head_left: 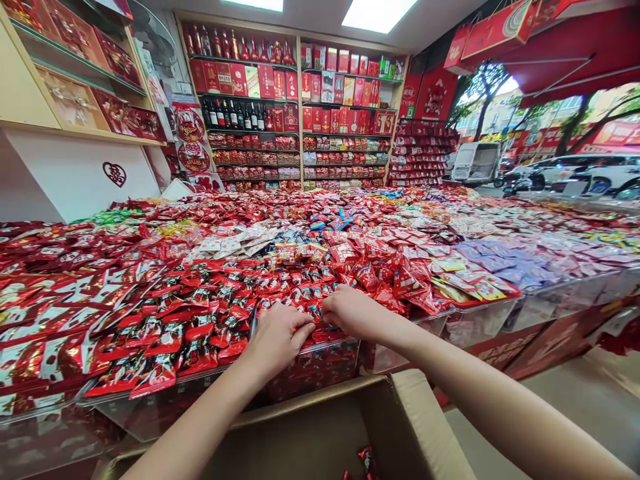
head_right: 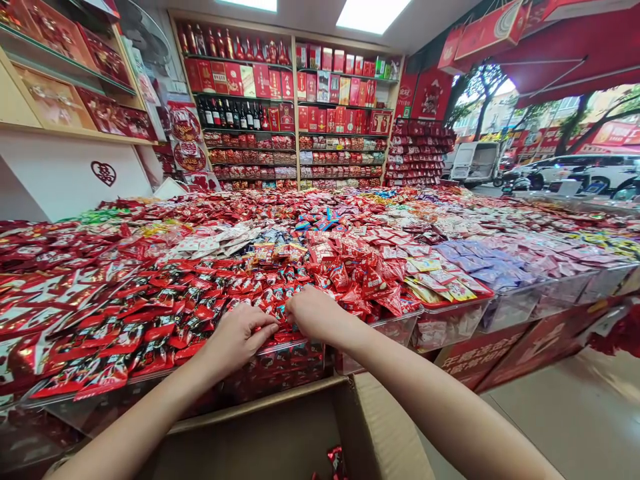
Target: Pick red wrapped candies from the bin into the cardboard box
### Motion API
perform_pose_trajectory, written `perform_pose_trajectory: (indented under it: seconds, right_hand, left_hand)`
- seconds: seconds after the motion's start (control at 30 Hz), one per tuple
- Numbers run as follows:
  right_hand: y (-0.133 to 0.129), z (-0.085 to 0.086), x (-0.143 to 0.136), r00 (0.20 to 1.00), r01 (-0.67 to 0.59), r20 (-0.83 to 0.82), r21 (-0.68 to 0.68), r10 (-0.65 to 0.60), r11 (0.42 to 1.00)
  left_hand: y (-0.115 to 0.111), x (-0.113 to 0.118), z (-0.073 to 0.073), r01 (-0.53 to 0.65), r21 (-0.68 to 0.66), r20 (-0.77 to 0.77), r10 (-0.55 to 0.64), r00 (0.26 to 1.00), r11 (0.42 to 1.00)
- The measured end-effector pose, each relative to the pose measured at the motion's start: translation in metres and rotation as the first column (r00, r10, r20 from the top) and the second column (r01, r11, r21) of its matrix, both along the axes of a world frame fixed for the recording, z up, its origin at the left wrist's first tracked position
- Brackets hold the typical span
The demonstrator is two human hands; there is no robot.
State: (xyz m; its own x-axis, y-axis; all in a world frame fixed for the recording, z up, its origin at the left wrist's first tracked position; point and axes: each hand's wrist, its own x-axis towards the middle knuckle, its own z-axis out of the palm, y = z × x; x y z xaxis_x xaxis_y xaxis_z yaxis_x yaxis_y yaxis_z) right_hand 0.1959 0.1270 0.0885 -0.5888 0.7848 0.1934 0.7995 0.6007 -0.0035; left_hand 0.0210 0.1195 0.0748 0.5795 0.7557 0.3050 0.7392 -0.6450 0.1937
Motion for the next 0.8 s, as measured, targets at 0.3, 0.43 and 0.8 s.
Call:
perform_pose_trajectory:
  seconds: [0.3, 0.43, 0.8]
  right_hand:
    - [0.003, 0.014, 0.005, 0.97, -0.067, -0.244, -0.224, 0.01, 0.972]
    - [0.007, 0.02, 0.017, 0.992, -0.045, -0.124, -0.121, 0.03, 0.992]
    - [-0.001, 0.009, 0.016, 0.995, -0.046, 0.086, -0.092, 0.054, 0.995]
  left_hand:
    - [0.0, -0.001, -0.004, -0.015, 0.004, -0.013, 0.015, 1.0, 1.0]
    - [-0.001, -0.001, -0.004, -0.036, 0.002, 0.002, 0.036, 0.999, 0.999]
    - [-0.003, -0.001, -0.001, -0.005, 0.012, -0.026, 0.005, 1.0, 1.0]
